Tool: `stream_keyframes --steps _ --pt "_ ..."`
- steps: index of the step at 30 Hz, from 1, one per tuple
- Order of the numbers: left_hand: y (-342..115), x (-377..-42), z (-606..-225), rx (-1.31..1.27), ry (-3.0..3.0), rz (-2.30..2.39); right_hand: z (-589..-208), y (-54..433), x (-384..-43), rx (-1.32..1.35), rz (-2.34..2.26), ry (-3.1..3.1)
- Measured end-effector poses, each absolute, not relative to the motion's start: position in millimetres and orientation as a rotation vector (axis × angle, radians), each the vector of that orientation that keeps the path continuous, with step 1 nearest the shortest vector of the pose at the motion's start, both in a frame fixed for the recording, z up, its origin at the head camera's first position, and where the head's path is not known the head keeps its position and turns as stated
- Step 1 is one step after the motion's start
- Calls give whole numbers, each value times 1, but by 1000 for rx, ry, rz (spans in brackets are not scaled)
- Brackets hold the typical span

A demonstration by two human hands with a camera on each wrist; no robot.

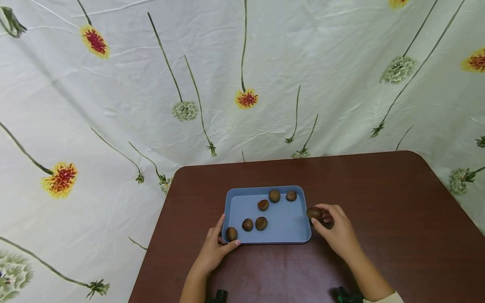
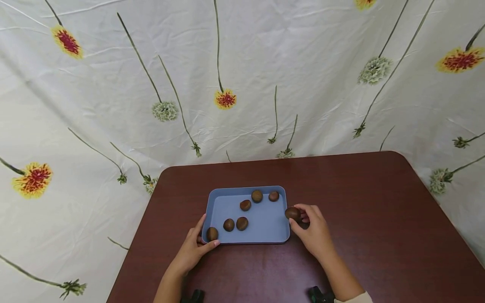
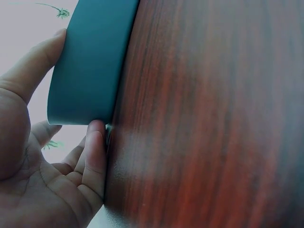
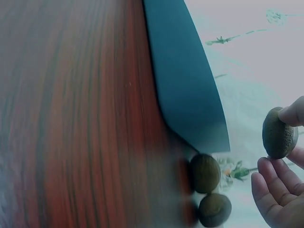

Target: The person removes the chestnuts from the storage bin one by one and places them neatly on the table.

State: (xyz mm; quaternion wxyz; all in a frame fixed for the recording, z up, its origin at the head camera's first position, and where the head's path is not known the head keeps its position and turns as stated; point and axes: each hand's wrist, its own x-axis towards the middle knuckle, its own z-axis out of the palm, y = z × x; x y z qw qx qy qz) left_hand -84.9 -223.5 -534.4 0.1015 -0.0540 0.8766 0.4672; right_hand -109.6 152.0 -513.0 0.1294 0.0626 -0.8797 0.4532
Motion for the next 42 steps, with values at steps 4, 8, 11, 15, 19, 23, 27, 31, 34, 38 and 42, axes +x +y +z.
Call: stream_keyframes --steps 4,8,11,15,19,23,27,31,34,38,42 --pt "-224 -85 -534 -161 2586 1384 -512 161 -109 140 1299 -2574" --pt "-224 -85 -534 -162 2581 1392 -511 172 -110 74 1274 -2605" --pt "-224 -85 -534 -160 2584 1387 -511 180 -111 29 1249 -2639" --pt "-224 -85 -534 -162 2587 1382 -510 190 -112 -11 1249 -2661" --pt "-224 -85 -534 -166 2582 1384 -511 199 -113 -45 1273 -2683" --pt "-224 -85 -534 -170 2581 1382 -514 207 -113 -86 1293 -2728" --pt "-224 -85 -534 -173 2583 1382 -515 213 -114 -139 1289 -2788" --pt "-224 -85 -535 -174 2582 1385 -516 217 -114 -177 1286 -2857" --pt "-225 -85 -536 -171 2581 1385 -518 220 -115 -186 1293 -2892" --pt "-225 -85 -537 -167 2585 1380 -522 222 -118 -186 1283 -2928" --pt "-225 -85 -536 -157 2591 1380 -524 223 -120 -200 1286 -2967"
